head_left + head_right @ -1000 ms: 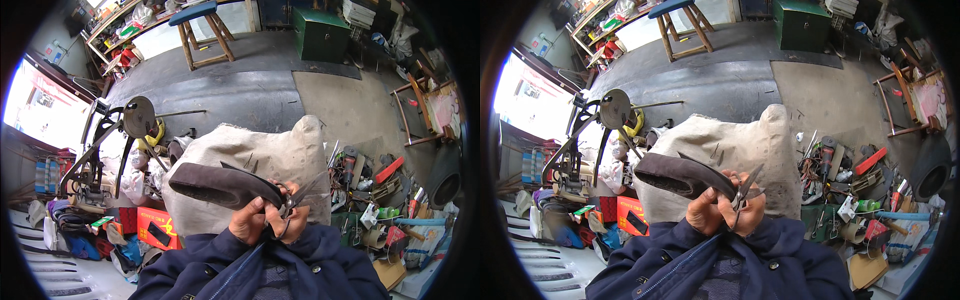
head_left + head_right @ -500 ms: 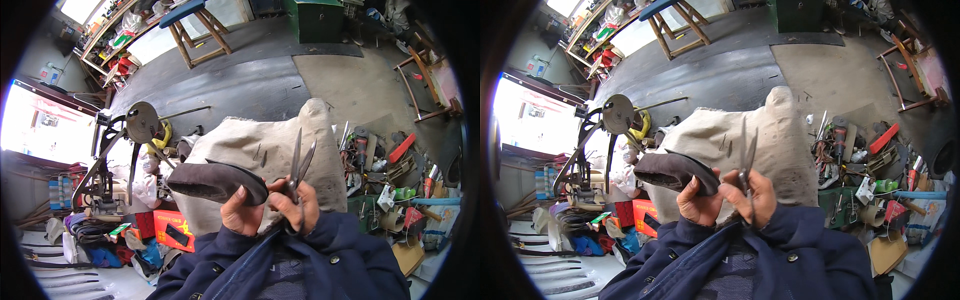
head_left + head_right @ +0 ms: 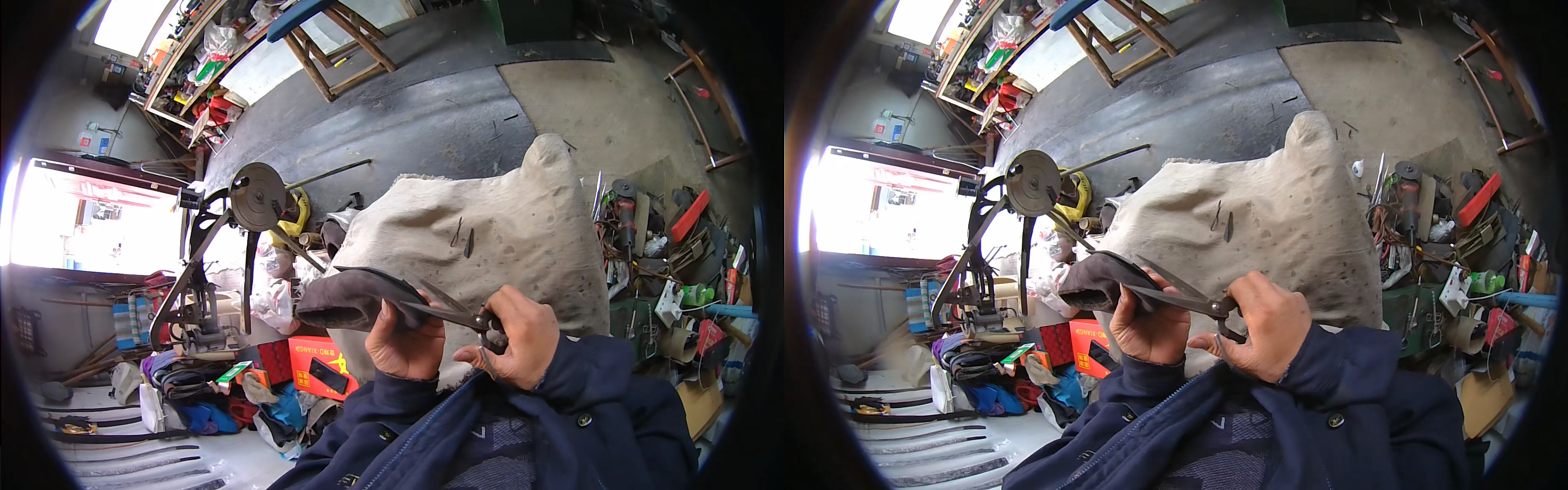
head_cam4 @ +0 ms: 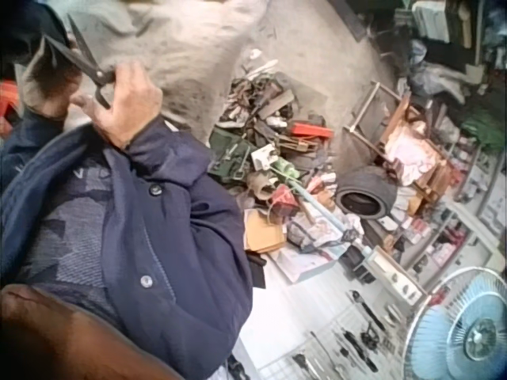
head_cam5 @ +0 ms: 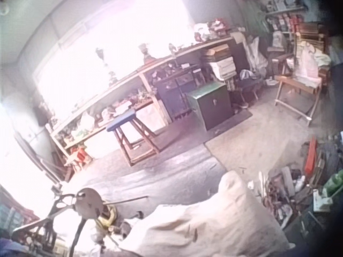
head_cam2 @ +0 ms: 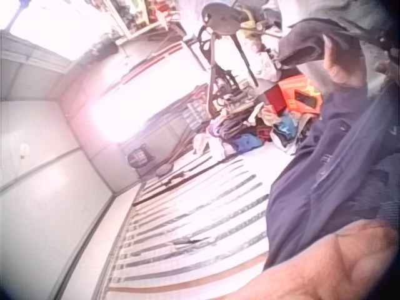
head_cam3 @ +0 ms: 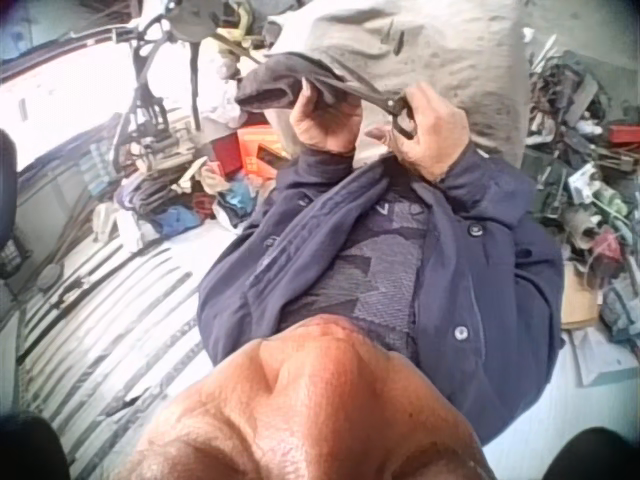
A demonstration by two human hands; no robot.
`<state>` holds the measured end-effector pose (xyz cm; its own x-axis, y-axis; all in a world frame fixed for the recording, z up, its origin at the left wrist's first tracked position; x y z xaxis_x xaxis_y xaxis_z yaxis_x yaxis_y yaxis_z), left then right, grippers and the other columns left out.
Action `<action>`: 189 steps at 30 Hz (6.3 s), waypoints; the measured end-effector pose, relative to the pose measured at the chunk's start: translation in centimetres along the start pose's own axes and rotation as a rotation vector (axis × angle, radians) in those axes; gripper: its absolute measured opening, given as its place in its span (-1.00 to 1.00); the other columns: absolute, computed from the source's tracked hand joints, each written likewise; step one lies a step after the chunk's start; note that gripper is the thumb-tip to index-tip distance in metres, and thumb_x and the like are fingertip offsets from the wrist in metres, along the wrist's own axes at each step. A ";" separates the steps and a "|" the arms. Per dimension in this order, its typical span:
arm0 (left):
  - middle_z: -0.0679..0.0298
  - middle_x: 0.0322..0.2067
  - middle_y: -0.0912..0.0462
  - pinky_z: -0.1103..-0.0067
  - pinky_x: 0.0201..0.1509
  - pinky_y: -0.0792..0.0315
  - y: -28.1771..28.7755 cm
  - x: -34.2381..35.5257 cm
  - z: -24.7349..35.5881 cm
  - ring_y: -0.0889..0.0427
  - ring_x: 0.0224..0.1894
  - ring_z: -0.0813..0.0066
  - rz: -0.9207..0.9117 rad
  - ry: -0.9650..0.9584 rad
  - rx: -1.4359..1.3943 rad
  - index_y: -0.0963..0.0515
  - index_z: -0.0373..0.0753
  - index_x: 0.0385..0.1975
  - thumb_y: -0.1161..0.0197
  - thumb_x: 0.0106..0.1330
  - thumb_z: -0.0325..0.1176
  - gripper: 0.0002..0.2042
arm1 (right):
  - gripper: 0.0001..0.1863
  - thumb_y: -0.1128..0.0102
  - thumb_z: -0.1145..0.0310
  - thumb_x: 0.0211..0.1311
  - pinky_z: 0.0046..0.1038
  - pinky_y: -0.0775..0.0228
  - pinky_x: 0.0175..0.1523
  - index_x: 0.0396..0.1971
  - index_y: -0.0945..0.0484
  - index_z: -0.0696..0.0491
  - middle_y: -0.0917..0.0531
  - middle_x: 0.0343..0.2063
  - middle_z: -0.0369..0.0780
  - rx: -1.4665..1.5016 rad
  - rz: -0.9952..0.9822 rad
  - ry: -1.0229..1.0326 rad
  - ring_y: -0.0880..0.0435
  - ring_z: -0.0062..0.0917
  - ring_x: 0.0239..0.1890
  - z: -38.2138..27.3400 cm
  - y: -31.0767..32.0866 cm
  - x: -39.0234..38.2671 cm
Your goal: The person holds a dark slipper and uses shears to trim excess fabric along the upper edge. They repeatedly rotate the slipper, inspect the cut line, and make small adjustments while cutting.
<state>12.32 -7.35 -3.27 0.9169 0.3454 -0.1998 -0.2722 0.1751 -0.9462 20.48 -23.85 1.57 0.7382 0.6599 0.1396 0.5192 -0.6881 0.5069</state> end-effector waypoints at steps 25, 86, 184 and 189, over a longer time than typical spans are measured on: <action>0.25 0.21 -0.64 0.18 0.51 -0.20 0.8 -0.6 -0.9 -0.53 0.31 0.23 0.045 0.039 0.126 -0.55 -0.14 0.24 -0.27 0.40 -0.24 -0.58 | -0.23 -0.32 -0.42 0.07 -0.20 -0.47 -0.35 -0.36 -0.49 0.14 -0.55 -0.41 -0.10 -0.167 -0.051 -0.033 -0.66 -0.14 -0.41 -0.9 -0.9 0.9; 0.07 0.01 -0.70 0.21 0.26 -0.52 3.1 -2.0 -0.7 -0.66 0.11 0.08 -0.001 0.053 0.458 -0.52 -0.34 0.14 -0.38 0.19 -0.51 -0.54 | -0.23 -0.34 -0.41 0.06 -0.15 -0.44 -0.45 -0.56 -0.46 0.13 -0.57 -0.64 -0.02 -0.219 -0.101 -0.035 -0.64 -0.04 -0.57 -0.6 0.3 -0.5; 0.26 -0.20 -0.74 0.47 -0.12 -0.58 3.0 -1.3 -0.7 -0.68 -0.18 0.44 -0.246 0.051 1.250 -0.66 -0.32 -0.10 -0.54 0.18 -0.48 -0.71 | -0.17 -0.31 -0.50 -0.02 -0.19 -0.47 -0.39 -0.48 -0.51 0.15 -0.58 -0.53 -0.07 -0.203 -0.139 -0.018 -0.67 -0.09 -0.50 -0.7 1.0 0.6; 0.27 -0.16 -0.73 0.46 -0.08 -0.58 3.8 -1.2 -0.6 -0.67 -0.13 0.43 -0.302 0.097 1.335 -0.65 -0.32 -0.07 -0.56 0.16 -0.48 -0.66 | -0.15 -0.31 -0.51 -0.03 -0.17 -0.46 -0.41 -0.50 -0.49 0.15 -0.58 -0.57 -0.05 -0.157 -0.148 -0.046 -0.65 -0.07 -0.53 -0.6 0.8 0.6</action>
<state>10.36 -7.64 -6.81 0.9916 0.0802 -0.1012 -0.0812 0.9967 -0.0054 21.07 -23.83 2.51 0.6800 0.7330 0.0167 0.5524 -0.5272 0.6457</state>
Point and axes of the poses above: each hand's wrist, its own x-axis towards the middle knuckle, its own y-axis out of the back of the hand, z = x × y, the point moved 6 cm from there along x, towards the middle knuckle
